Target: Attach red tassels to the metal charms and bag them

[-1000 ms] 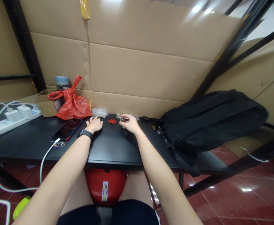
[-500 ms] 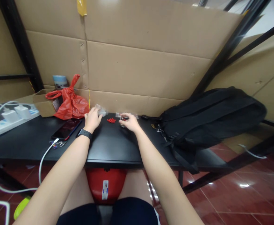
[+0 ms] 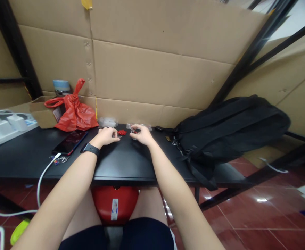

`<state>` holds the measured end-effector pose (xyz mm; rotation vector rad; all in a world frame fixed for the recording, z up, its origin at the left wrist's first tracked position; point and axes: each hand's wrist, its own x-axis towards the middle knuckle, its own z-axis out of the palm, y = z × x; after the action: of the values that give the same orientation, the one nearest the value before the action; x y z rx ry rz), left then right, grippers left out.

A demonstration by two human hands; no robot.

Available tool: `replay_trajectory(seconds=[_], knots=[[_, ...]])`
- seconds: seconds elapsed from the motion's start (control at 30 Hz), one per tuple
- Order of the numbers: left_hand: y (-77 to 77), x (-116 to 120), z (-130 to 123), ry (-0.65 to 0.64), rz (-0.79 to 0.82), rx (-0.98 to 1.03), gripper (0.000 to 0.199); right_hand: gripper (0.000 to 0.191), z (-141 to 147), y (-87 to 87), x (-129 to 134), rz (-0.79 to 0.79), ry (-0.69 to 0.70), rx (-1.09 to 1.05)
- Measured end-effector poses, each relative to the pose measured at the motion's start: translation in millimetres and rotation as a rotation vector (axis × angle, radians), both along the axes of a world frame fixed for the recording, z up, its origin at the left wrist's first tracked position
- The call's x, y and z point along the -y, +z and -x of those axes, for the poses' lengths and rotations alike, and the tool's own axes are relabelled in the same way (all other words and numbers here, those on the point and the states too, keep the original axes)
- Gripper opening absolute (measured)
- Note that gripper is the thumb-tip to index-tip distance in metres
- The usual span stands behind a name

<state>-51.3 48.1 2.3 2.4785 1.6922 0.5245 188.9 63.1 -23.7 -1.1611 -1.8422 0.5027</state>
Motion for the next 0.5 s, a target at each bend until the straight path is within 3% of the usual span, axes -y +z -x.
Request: replay_trajectory(seconds=[0.23,0.4,0.5], knots=[[10.8,15.5,-2.4,-0.087,0.18,-0.184,0.039,0.043,8.8,5.9,11.1,-0.016,0.122,0.122],[8.3,25.8,-12.3,0.022,0.185,-0.29,0.039,0.045,13.0,12.9,20.0,-0.005,0.123,0.26],[8.9,28.2,-13.6,-0.014,0.255,-0.277,0.044,0.045,14.7,16.7,25.7,0.03,0.131,0.322]])
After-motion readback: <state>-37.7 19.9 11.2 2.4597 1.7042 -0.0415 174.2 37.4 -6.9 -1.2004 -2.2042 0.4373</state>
